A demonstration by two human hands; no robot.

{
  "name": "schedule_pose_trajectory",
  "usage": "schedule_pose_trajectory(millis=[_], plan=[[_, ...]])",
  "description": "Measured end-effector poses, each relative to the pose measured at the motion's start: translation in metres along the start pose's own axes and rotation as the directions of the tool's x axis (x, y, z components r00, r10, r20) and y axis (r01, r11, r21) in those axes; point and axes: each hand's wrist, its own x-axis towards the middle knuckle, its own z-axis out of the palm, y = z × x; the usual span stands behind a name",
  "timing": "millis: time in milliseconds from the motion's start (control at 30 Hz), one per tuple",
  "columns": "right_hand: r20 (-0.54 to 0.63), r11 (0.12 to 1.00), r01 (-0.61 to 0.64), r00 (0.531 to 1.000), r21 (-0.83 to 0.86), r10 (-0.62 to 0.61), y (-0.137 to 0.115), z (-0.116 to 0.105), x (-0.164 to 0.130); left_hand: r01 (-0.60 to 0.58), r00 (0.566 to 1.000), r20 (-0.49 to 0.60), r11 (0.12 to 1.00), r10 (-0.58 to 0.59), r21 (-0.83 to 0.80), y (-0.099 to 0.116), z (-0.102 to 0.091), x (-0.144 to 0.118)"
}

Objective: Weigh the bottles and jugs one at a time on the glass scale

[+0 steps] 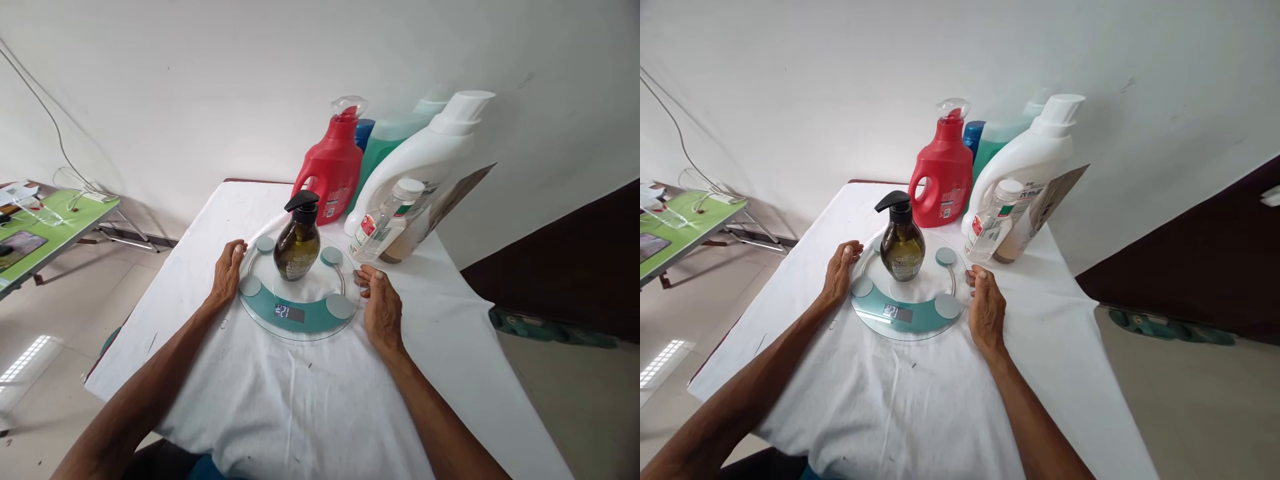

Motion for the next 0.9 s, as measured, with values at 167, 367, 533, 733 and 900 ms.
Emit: schedule_pose_trajectory(millis=[167,367,533,733,900], plan=[[0.006,1.0,0.016,1.0,-0.009,-0.016,0.0006,-0.0004,-0.0003,-0.01,1.0,-0.005,0.999,0.011,0.048,0.001,-0.0015,-0.0002],[0.007,0.999,0.031,0.999,-0.019,-0.031,0.0027,0.0,-0.0001,-0.006,1.0,0.001,0.998,0.006,0.058,-0.0004,-0.0009,-0.0008],[0.002,0.999,0.028,1.0,-0.025,-0.028,0.0026,0.0003,0.0006,0.003,1.0,-0.009,0.998,-0.002,0.061,0.002,-0.0005,-0.0008],[0.006,0.999,0.026,1.0,-0.02,-0.026,0.0031,0.0001,0.0014,0.023,1.0,-0.012,1.0,-0.022,0.022,0.0044,-0.0005,-0.0008],[0.003,1.0,0.023,1.0,-0.014,-0.023,0.0055,0.0,0.0019,0.025,1.0,-0.006,0.999,-0.025,0.028,0.0035,-0.0008,-0.0003]])
